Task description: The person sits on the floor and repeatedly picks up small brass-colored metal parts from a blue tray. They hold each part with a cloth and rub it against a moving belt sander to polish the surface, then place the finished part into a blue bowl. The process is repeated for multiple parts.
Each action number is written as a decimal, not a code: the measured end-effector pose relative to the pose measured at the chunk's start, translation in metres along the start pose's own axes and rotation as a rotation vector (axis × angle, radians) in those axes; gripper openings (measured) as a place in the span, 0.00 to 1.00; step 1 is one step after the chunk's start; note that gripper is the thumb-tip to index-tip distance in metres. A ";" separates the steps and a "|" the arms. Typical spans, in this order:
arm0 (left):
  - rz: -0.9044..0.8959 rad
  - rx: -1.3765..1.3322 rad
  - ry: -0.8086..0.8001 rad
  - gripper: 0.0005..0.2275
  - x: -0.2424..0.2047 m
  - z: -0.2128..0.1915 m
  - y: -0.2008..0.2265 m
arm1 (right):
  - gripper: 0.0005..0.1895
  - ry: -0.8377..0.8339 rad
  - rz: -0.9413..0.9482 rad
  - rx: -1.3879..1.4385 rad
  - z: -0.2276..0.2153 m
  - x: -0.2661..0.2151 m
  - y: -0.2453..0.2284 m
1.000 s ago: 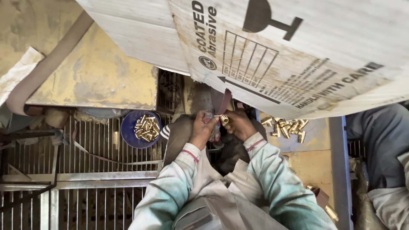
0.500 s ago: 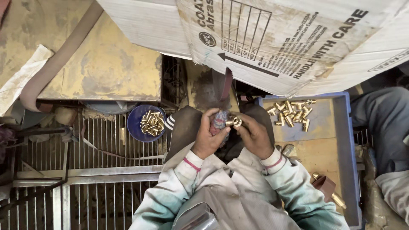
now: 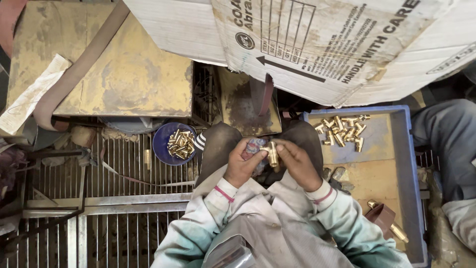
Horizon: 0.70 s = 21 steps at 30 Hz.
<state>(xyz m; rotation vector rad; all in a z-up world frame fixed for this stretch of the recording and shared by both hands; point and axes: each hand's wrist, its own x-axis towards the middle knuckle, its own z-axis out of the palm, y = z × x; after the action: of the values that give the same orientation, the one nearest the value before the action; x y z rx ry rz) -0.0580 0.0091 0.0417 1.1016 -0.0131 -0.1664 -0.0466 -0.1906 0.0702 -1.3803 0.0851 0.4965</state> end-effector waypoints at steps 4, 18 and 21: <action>-0.098 -0.112 0.128 0.14 0.005 -0.004 -0.012 | 0.22 0.045 -0.668 -0.736 0.012 0.005 -0.018; -0.325 -0.069 0.163 0.18 0.069 -0.024 -0.027 | 0.22 0.067 -0.932 -1.178 -0.017 0.082 -0.004; -0.346 -0.075 0.170 0.16 0.077 -0.023 -0.023 | 0.22 0.074 -0.905 -1.207 -0.022 0.095 0.006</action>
<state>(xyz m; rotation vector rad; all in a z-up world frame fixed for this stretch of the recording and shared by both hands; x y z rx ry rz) 0.0173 0.0087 0.0048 1.0333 0.3348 -0.3797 0.0409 -0.1833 0.0279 -2.3733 -0.8803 -0.3736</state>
